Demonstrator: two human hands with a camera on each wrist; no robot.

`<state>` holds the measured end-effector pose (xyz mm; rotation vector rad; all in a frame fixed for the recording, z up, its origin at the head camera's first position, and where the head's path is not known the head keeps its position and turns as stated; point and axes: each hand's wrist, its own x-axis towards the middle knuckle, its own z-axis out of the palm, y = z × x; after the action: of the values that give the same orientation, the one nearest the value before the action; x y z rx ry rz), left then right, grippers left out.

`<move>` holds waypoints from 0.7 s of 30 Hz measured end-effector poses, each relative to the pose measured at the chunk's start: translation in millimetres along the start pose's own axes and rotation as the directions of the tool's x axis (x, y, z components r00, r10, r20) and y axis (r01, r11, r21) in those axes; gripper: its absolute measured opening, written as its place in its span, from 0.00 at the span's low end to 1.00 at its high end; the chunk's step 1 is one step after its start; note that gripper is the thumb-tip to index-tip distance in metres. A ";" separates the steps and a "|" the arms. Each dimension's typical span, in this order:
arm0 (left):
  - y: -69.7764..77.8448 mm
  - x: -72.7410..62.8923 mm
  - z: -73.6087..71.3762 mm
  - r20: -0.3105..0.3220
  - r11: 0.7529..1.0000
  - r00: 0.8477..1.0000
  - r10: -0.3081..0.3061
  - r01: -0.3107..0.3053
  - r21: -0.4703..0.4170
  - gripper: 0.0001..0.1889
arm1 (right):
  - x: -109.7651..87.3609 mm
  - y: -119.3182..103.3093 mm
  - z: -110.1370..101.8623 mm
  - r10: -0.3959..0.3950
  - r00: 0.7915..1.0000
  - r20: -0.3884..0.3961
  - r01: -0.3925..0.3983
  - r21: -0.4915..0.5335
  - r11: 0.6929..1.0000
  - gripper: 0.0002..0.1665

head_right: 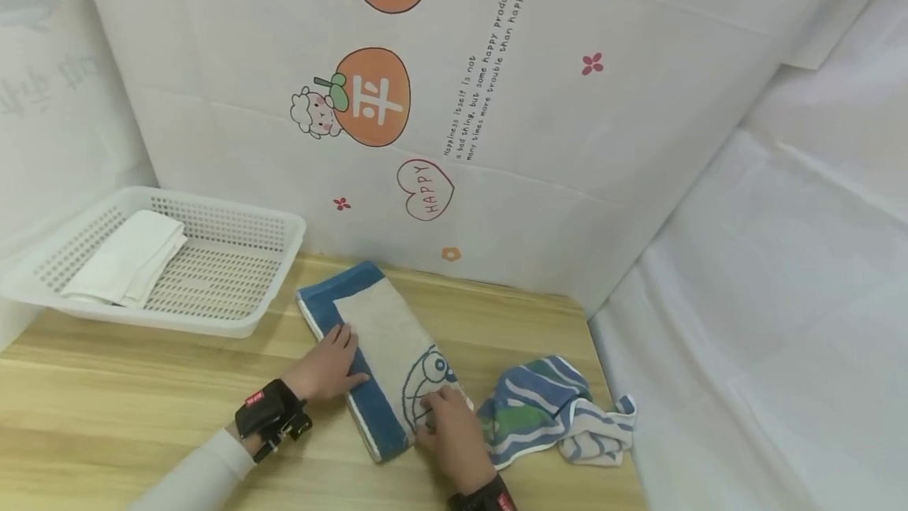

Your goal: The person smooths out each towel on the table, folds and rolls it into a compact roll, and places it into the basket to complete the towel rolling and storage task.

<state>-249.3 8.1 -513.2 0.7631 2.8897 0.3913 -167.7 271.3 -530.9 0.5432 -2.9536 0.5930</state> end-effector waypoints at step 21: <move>-24.8 50.0 -5.8 0.072 0.934 0.972 0.222 -0.191 -0.302 0.33 | -14.8 -30.5 -10.0 -0.092 0.977 0.191 0.089 0.027 0.996 0.14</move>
<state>-305.1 11.0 -517.4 1.0018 2.5775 0.7587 -142.8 253.7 -512.9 0.7744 -3.0832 0.5901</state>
